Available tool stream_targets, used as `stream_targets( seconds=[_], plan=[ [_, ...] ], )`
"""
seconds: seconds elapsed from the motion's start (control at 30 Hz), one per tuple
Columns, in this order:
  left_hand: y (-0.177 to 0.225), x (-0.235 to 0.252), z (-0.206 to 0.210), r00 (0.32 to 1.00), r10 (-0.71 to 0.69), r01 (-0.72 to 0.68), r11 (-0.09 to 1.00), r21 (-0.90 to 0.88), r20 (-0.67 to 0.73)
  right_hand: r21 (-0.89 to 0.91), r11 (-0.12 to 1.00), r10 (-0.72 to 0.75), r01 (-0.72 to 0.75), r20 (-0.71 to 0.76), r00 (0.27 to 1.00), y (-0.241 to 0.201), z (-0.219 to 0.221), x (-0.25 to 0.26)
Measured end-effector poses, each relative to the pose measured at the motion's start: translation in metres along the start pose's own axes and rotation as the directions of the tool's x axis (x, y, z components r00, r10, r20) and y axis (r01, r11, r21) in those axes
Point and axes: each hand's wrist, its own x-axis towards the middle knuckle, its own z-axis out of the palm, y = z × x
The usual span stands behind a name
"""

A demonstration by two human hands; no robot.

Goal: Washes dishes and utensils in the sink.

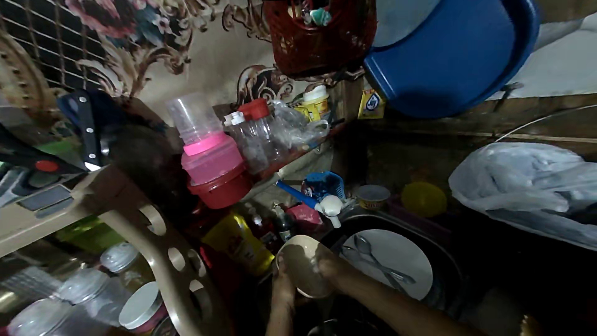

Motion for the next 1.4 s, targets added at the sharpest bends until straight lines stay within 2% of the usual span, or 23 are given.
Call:
stream_targets(
  seconds=[0.03,0.1,0.17,0.23,0.3,0.37,0.43,0.47,0.53,0.63,0.77,0.83,0.87,0.97,1.03,1.13,1.23,1.27,1.33,1.4],
  plan=[
    [-0.002,-0.003,0.004,1.0,0.008,-0.008,1.0,0.003,0.006,-0.038,0.995,0.092,-0.095,-0.073,0.993,0.004,0.0,0.004],
    [-0.008,-0.004,0.017,0.998,0.058,-0.059,0.998,0.016,0.037,-0.021,0.988,0.149,-0.155,-0.182,0.972,0.0,-0.002,0.012],
    [-0.01,-0.001,0.022,0.985,0.145,-0.151,0.987,0.055,0.088,0.128,0.991,0.065,-0.042,-0.185,0.98,-0.011,0.001,0.015],
    [-0.012,0.008,0.018,0.976,0.194,-0.198,0.98,0.028,0.097,0.353,0.923,-0.111,0.152,-0.134,0.985,-0.02,0.013,0.007],
    [-0.011,0.013,0.007,0.983,0.163,-0.158,0.986,-0.061,0.08,0.387,0.871,-0.304,0.304,-0.062,0.951,-0.017,0.022,-0.01],
    [-0.006,0.008,-0.003,0.999,0.028,-0.025,0.997,-0.066,0.038,0.131,0.948,-0.306,0.291,0.111,0.946,-0.01,0.017,-0.032],
    [-0.007,0.006,-0.009,0.999,-0.041,0.042,0.999,-0.03,0.021,-0.137,0.963,-0.201,0.233,0.213,0.956,0.008,0.012,-0.042],
    [-0.01,0.006,-0.007,0.999,-0.037,0.037,0.999,-0.009,0.029,-0.222,0.956,-0.142,0.19,0.215,0.966,0.017,0.01,-0.041],
    [-0.016,0.002,0.005,0.998,-0.007,0.006,1.0,0.01,0.055,-0.27,0.956,-0.063,0.118,0.202,0.977,0.021,0.008,-0.034],
    [-0.017,-0.003,0.019,0.991,0.064,-0.065,0.998,0.003,0.119,-0.127,0.988,-0.065,0.089,0.184,0.981,-0.01,0.004,-0.04],
    [-0.007,0.0,0.016,0.976,-0.014,0.056,0.981,-0.185,0.219,-0.003,0.984,-0.175,0.176,0.071,0.982,-0.028,0.002,-0.051],
    [0.004,-0.001,0.016,0.968,-0.025,0.068,0.984,-0.167,0.25,0.074,0.984,-0.168,0.165,0.039,0.985,-0.028,-0.014,-0.057],
    [0.008,0.0,0.016,0.96,0.016,0.03,0.986,-0.162,0.279,0.159,0.974,-0.162,0.161,-0.008,0.987,-0.025,-0.024,-0.06],
    [0.005,0.005,0.019,0.933,0.169,-0.108,0.974,-0.201,0.318,0.507,0.831,-0.068,0.228,-0.315,0.947,-0.001,-0.043,-0.071],
    [-0.004,0.004,0.022,0.901,0.232,-0.151,0.96,-0.235,0.366,0.721,0.657,0.171,0.221,-0.427,0.888,0.015,-0.049,-0.072],
    [-0.019,0.001,0.022,0.857,0.269,-0.158,0.949,-0.272,0.44,0.896,0.394,0.499,0.204,-0.395,0.771,0.043,-0.045,-0.064],
    [-0.015,-0.022,0.027,0.805,0.352,-0.195,0.917,-0.348,0.478,0.952,0.141,0.661,0.271,-0.294,0.691,0.08,-0.02,-0.052],
    [-0.01,-0.033,0.033,0.791,0.384,-0.225,0.907,-0.357,0.476,0.948,0.076,0.727,0.309,-0.265,0.633,0.086,-0.016,-0.049],
    [-0.004,-0.049,0.043,0.755,0.427,-0.286,0.897,-0.336,0.497,0.918,0.074,0.798,0.39,-0.289,0.529,0.091,-0.017,-0.051],
    [0.0,-0.059,0.05,0.751,0.438,-0.348,0.898,-0.268,0.494,0.874,0.159,0.764,0.459,-0.404,0.503,0.081,-0.029,-0.062]
  ],
)
